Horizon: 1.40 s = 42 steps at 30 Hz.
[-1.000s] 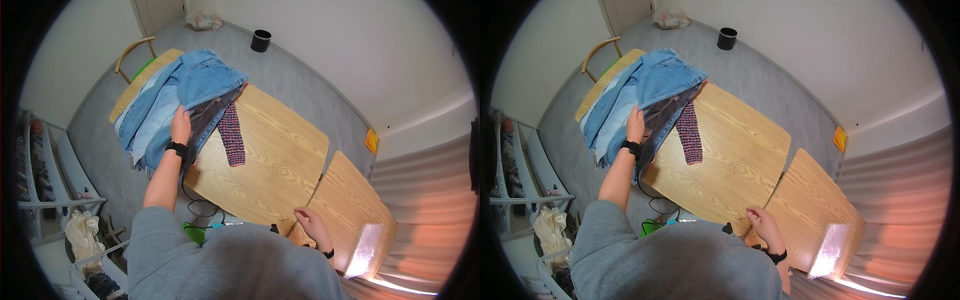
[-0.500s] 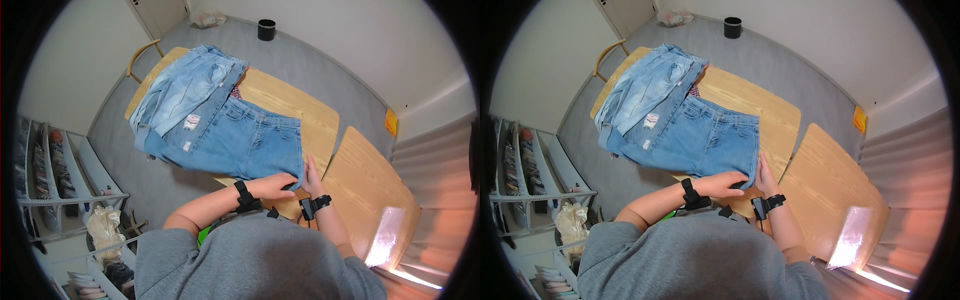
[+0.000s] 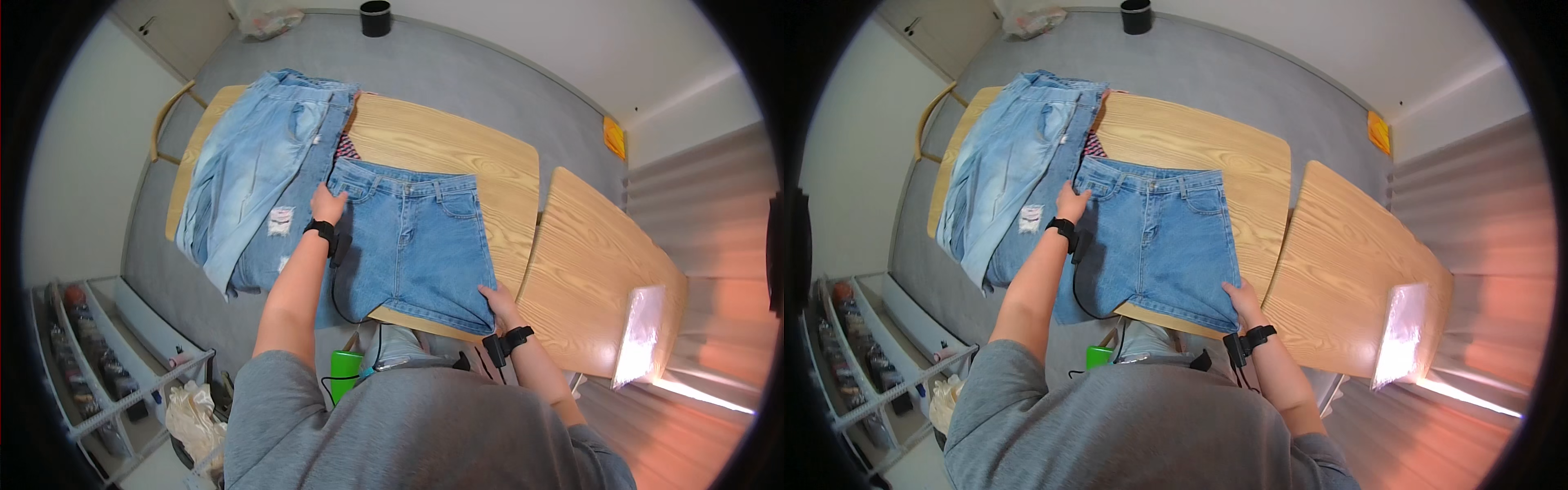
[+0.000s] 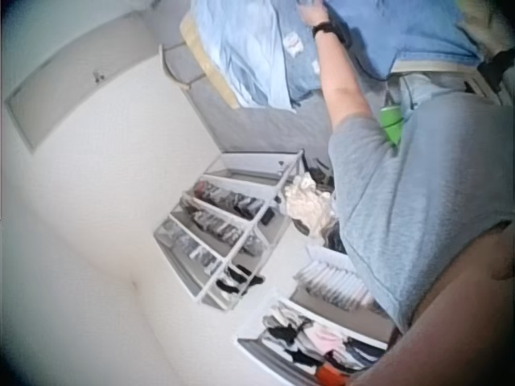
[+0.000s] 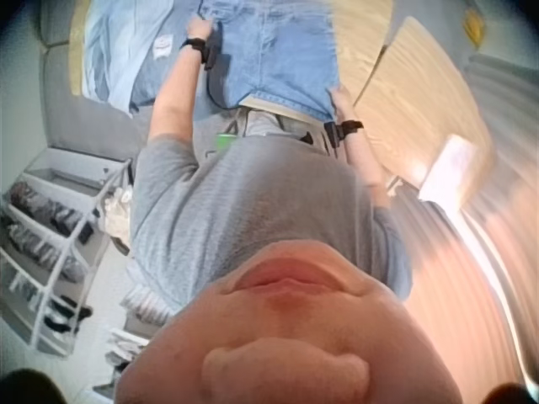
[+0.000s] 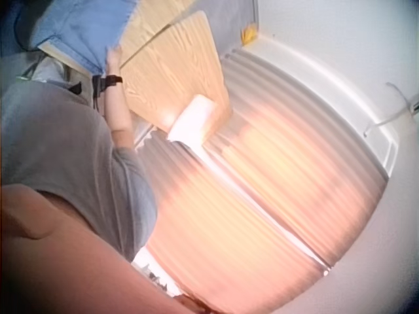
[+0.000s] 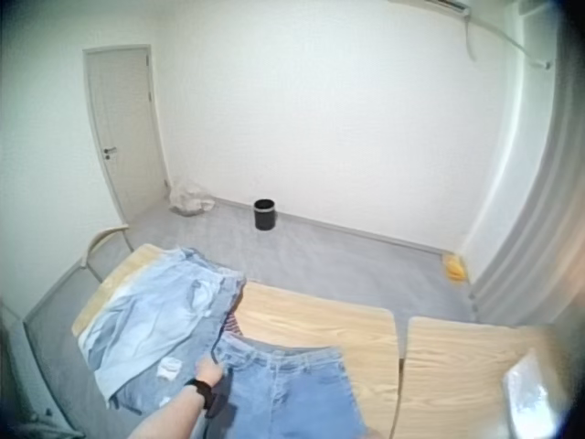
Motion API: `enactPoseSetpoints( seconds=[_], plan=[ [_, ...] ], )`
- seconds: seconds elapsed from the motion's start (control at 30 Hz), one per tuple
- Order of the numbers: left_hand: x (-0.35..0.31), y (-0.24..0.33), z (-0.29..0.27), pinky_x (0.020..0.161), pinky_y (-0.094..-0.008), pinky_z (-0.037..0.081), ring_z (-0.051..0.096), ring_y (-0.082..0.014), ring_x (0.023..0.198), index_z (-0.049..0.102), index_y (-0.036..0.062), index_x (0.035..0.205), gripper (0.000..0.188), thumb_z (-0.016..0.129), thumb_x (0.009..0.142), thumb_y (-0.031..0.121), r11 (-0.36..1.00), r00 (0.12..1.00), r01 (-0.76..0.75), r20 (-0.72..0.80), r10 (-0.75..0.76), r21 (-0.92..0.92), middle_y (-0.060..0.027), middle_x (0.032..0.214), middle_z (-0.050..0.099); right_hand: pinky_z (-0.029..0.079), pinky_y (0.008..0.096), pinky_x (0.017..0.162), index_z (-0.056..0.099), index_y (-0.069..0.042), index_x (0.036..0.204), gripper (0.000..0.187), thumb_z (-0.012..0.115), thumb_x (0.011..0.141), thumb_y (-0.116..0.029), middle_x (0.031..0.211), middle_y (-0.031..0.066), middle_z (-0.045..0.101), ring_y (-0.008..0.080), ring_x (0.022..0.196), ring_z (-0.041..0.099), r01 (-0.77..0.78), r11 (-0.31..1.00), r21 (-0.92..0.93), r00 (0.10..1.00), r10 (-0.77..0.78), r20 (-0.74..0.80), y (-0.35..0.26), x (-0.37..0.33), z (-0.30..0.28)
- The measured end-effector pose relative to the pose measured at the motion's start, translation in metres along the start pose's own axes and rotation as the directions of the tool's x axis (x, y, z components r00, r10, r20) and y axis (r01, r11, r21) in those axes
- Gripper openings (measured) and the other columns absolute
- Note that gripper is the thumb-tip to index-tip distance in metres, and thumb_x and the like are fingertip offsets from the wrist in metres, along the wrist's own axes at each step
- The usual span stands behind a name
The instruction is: Fold pairs of blue jeans and place them into individual clear plastic packaging bags.
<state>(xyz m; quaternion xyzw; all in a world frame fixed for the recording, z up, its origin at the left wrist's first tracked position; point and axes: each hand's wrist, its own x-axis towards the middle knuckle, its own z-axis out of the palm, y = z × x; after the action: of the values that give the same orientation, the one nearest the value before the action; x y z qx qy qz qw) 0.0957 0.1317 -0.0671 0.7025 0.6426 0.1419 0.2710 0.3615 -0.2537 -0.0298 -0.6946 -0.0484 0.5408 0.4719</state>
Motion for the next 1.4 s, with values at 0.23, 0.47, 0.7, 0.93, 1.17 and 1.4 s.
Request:
enactPoseSetpoints(
  seconds=[0.23,0.47,0.7,0.93,1.17,1.4],
  plan=[
    [0.004,0.012,0.027,0.091,-0.0471,0.047,0.056,-0.0387,0.112,0.052,0.0001,0.126,0.077,0.08,0.069,0.043,0.977,0.986,0.152,-0.086,-0.141,0.147,-0.0241,0.119,0.058,0.05,0.0339,0.084,0.054,0.007,0.122,0.036,0.056,0.094,-0.015,0.11,0.0158,0.064,0.0228,0.093,0.062,-0.045,0.999,-0.007,0.996,0.045,-0.074,0.023,-0.004,0.005],
    [-0.021,0.03,-0.015,0.073,-0.0339,0.05,0.066,-0.0223,0.077,0.068,-0.0018,0.094,0.029,0.076,0.076,0.019,0.892,0.974,-0.113,0.131,0.187,-0.437,-0.012,0.088,0.071,0.05,0.0341,0.082,0.055,0.006,0.121,0.033,0.053,0.097,-0.017,0.108,0.0154,0.066,0.0209,0.092,0.063,0.064,0.996,-0.063,0.998,-0.063,0.013,0.013,-0.024,0.014],
    [-0.176,0.105,-0.065,0.07,-0.0269,0.049,0.061,-0.0097,0.076,0.067,-0.0019,0.098,0.023,0.073,0.079,0.009,0.748,0.879,-0.025,0.342,0.333,-0.664,-0.004,0.087,0.07,0.048,0.0331,0.086,0.058,0.003,0.122,0.034,0.054,0.097,-0.019,0.108,0.0141,0.067,0.0202,0.095,0.063,0.183,0.865,-0.468,0.982,-0.141,0.124,0.017,-0.099,-0.038],
    [-0.341,0.199,-0.056,0.069,-0.026,0.049,0.06,-0.0084,0.074,0.067,-0.0043,0.096,0.021,0.073,0.08,0.008,0.754,0.621,-0.21,0.51,0.595,-0.623,-0.0023,0.086,0.069,0.049,0.0363,0.083,0.063,-0.001,0.113,0.032,0.058,0.092,-0.025,0.099,0.0188,0.069,0.028,0.091,0.066,0.242,0.805,-0.541,0.968,-0.235,0.085,0.113,-0.212,-0.157],
    [-0.479,0.307,-0.017,0.073,-0.026,0.049,0.061,-0.0091,0.081,0.067,-0.0033,0.099,0.021,0.071,0.081,0.006,0.664,0.212,-0.238,0.629,0.748,-0.709,-0.0028,0.092,0.069,0.05,0.0307,0.078,0.07,0.001,0.104,0.024,0.068,0.086,-0.015,0.089,0.0057,0.071,0.0137,0.081,0.063,0.088,0.991,-0.099,0.931,-0.117,-0.347,0.253,-0.321,-0.264],
    [-0.575,0.372,-0.008,0.078,-0.0266,0.05,0.062,-0.0094,0.085,0.067,-0.0021,0.102,0.024,0.073,0.08,0.006,0.588,-0.206,-0.067,0.588,0.782,-0.806,-0.003,0.096,0.069,0.04,0.0346,0.1,0.036,-0.001,0.143,0.079,0.076,0.081,-0.029,0.136,0.0156,0.05,0.0251,0.122,0.049,0.332,0.943,-0.028,0.535,-0.213,-0.818,0.301,-0.386,-0.299]
  ],
)
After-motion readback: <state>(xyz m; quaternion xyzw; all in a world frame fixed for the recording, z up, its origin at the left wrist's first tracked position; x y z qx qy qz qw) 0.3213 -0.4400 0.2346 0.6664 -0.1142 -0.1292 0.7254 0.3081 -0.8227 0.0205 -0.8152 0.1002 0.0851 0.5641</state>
